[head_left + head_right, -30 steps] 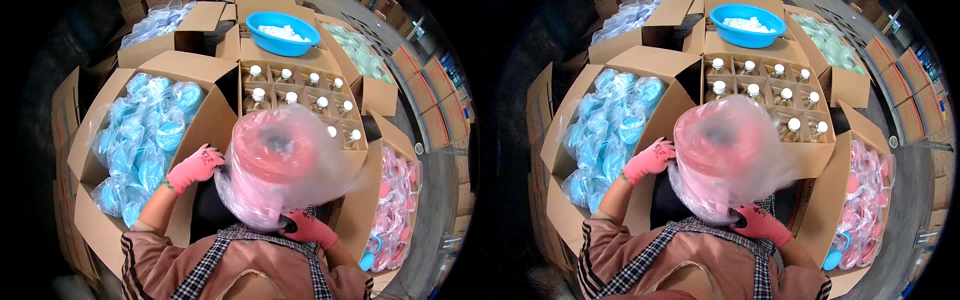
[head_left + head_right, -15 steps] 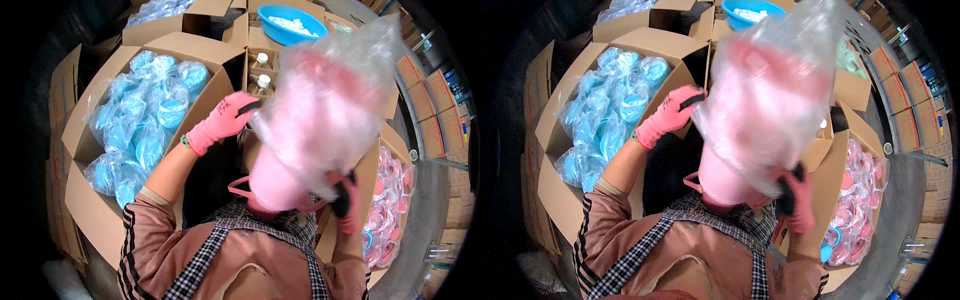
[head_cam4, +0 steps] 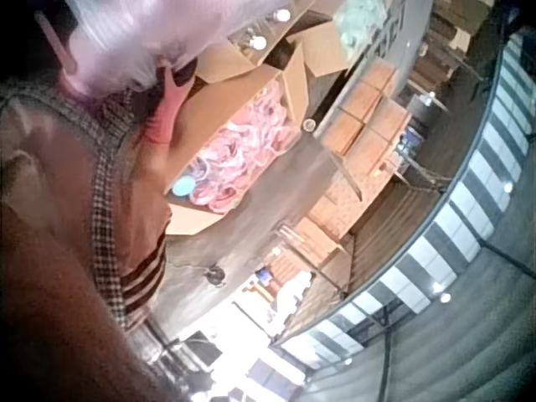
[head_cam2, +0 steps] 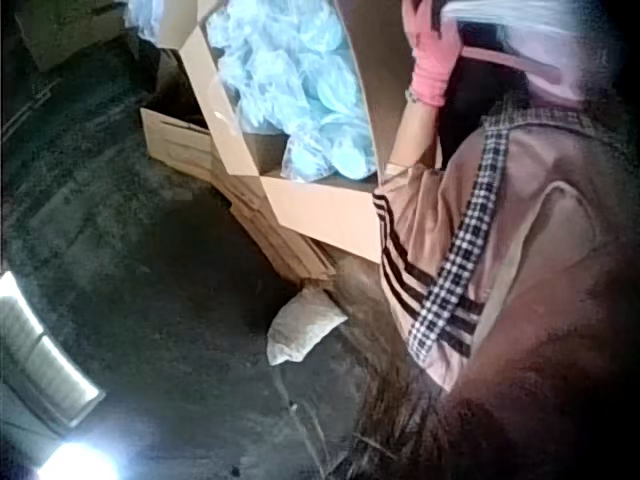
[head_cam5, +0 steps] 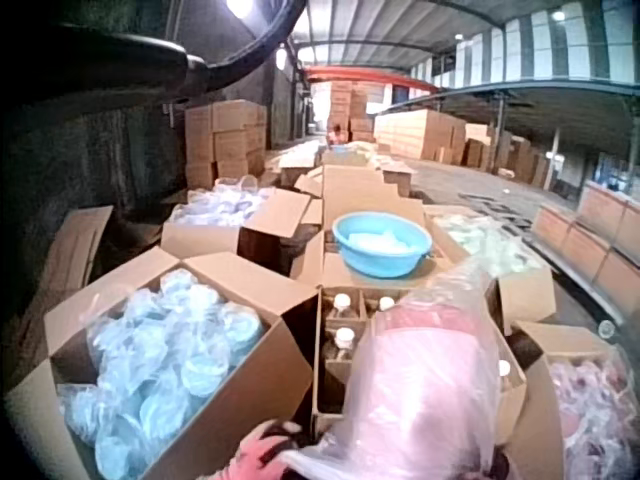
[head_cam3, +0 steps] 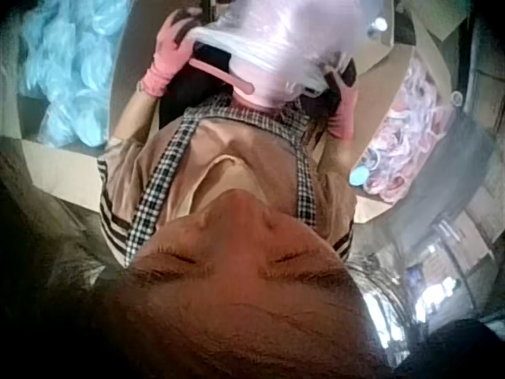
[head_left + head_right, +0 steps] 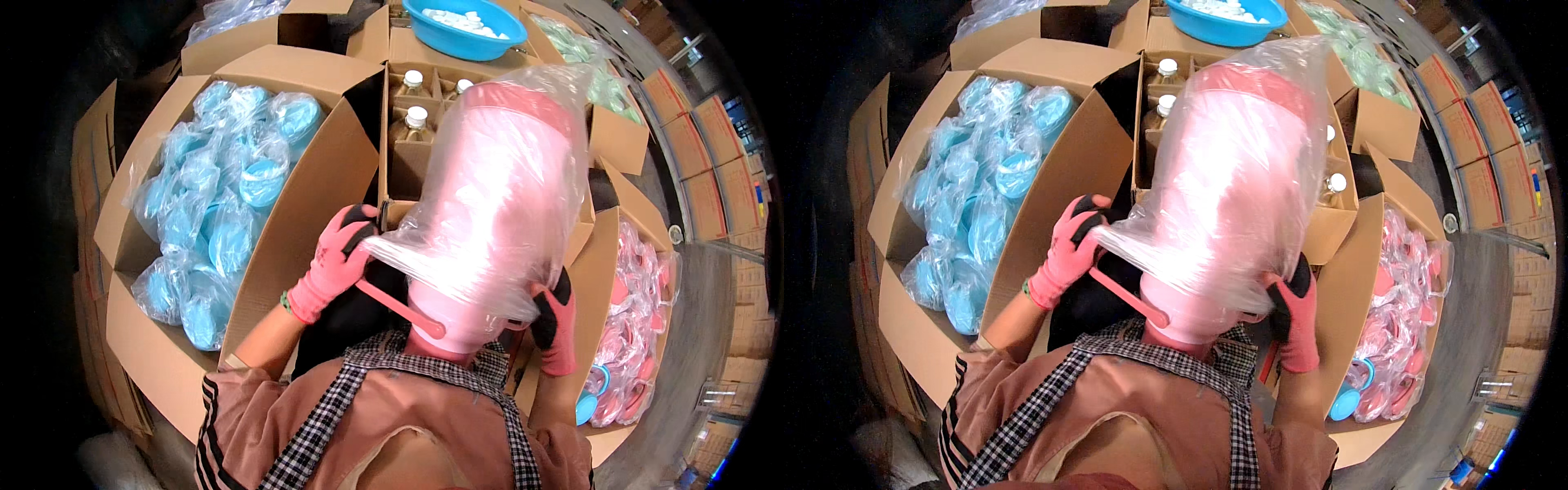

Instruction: The person assembles plastic pitchers by placing stainless steel inner containers into blue and pink outer bodies and securing the lids. They then wrap the assembled units in clear plastic bags and place them into cardboard boxes.

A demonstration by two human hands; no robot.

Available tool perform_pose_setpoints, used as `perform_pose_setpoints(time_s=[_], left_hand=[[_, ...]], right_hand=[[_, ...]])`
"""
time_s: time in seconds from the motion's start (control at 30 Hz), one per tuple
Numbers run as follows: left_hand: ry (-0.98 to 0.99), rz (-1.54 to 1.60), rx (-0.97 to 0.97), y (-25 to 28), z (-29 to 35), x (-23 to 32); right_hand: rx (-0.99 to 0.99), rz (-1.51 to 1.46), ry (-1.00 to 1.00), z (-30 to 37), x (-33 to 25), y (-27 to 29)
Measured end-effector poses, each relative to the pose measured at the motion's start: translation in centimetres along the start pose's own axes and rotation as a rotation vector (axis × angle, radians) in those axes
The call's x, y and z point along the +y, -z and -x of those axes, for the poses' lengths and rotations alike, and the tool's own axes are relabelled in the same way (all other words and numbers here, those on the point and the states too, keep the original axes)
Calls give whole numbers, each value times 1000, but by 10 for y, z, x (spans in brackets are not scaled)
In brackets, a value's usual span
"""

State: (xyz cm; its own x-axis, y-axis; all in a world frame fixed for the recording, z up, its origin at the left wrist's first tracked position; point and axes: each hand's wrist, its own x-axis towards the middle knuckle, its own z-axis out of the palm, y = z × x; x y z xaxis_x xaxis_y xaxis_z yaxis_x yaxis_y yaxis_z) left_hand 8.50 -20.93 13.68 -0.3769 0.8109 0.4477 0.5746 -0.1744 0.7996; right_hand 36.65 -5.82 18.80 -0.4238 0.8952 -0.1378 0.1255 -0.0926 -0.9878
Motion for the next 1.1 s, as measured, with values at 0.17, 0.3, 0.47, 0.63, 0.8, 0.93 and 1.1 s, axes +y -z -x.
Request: perform_pose_setpoints(time_s=[0.17, 0.3, 0.47, 0.63, 0.8, 0.93, 1.1], left_hand=[[307, 249, -324, -1, 3, 11], [620, 543, -1179, 1, 46, 34], [336, 282, -779, 4, 77, 15], [78, 364, -513, 4, 98, 17], [302, 473, -432, 25, 108, 52], [297, 344, -471, 43, 108, 69], [319, 364, -288, 50, 64, 79]], right_hand=[[175, 291, 310, -2, 23, -1], [-35, 693, 554, -1, 31, -3], [-306, 677, 289, -5, 51, 17], [-537, 856, 412, -33, 63, 0], [-582, 871, 532, -28, 62, -50], [-523, 912, 612, -27, 65, -63], [-407, 863, 553, -32, 63, -67]])
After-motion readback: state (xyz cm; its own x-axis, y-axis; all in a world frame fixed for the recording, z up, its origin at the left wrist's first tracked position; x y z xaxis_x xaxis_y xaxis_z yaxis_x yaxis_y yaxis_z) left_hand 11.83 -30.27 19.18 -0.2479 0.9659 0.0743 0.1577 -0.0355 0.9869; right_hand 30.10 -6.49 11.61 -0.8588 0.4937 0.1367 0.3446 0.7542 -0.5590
